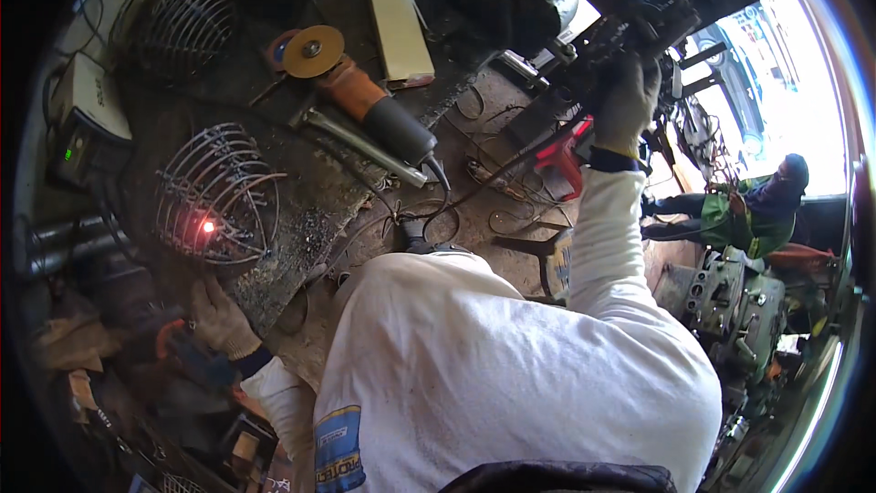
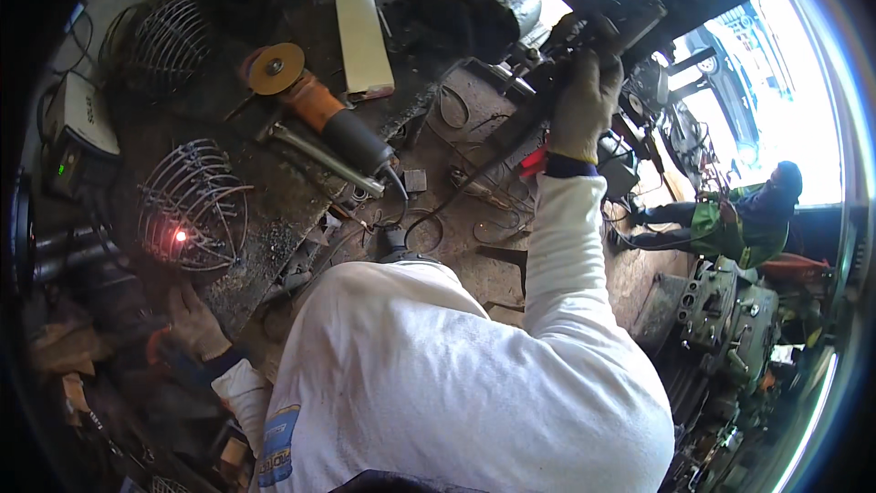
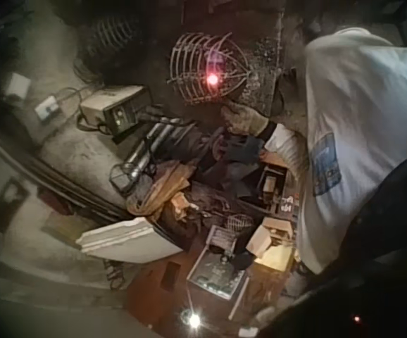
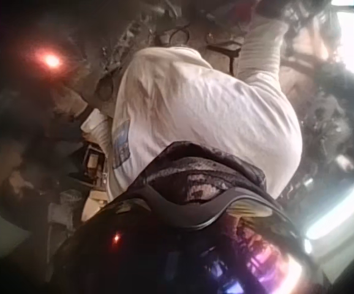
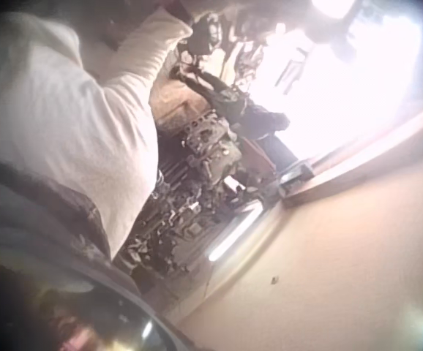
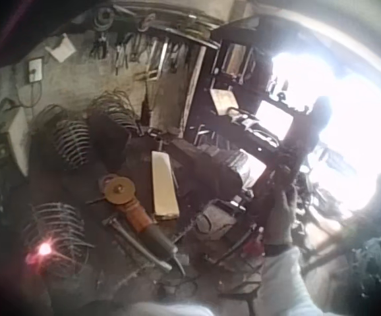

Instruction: The person uses a handheld grinder to smooth edges on a curved metal frame, then uses a welding tool to attach a metal rod to the center of the frame on a workbench.

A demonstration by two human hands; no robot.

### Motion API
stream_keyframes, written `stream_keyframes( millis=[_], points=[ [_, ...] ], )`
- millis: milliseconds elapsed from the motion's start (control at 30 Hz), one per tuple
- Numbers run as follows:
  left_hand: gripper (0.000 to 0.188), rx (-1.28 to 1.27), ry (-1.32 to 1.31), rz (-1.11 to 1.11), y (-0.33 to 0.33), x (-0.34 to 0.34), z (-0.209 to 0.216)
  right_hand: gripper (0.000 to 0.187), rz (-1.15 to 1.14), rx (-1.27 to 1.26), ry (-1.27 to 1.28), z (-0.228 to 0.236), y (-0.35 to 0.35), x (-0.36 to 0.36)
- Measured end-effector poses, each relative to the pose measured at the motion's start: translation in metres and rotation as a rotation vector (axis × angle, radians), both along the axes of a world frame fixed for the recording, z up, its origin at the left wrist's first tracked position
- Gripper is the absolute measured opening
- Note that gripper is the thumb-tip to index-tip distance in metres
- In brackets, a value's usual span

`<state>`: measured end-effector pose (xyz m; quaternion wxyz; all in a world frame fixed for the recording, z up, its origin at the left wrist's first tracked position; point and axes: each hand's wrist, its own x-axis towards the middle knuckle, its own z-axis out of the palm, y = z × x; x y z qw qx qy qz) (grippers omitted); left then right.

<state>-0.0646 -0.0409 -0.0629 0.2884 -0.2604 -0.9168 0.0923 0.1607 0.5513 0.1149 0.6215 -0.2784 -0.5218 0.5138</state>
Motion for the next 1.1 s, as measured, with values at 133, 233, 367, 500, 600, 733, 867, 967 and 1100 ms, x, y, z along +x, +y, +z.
stream_keyframes(
  millis=[133, 233, 367, 500, 600, 733, 867, 967, 1100],
  points=[
    [0.038, 0.02, -0.007, 0.006, -0.006, 0.001, -0.002, 0.034, -0.192, 0.129, -0.12, -0.023, 0.03, -0.017],
    [0.044, 0.027, 0.059, -0.041, -0.01, -0.003, -0.004, 0.054, -0.477, 0.111, -0.357, -0.021, 0.034, -0.037],
    [0.042, -0.047, -0.134, 0.067, 0.005, 0.003, 0.013, 0.054, -0.561, 0.228, -0.499, -0.061, 0.087, -0.058],
    [0.021, 0.473, -0.144, 0.121, 0.012, 0.007, 0.007, 0.046, -0.647, 0.084, -0.856, -0.042, 0.04, -0.084],
    [0.018, 0.215, -0.011, 0.069, 0.016, 0.008, 0.017, 0.052, -0.681, 0.087, -1.131, -0.05, 0.053, -0.072],
    [0.015, 0.436, -0.09, 0.061, 0.003, 0.003, -0.011, 0.056, -0.552, 0.141, -1.191, -0.043, 0.074, -0.068],
    [0.016, 0.773, -0.252, 0.028, 0.004, 0.007, -0.018, 0.066, -0.352, 0.161, -1.449, -0.03, 0.095, -0.056],
    [0.019, 0.306, -0.009, 0.056, 0.015, 0.01, 0.0, 0.078, -0.314, 0.244, -1.457, -0.049, 0.127, -0.033],
    [0.018, 0.203, 0.081, 0.003, 0.019, 0.007, 0.018, 0.077, -0.364, 0.224, -1.252, -0.075, 0.096, -0.032]
  ],
)
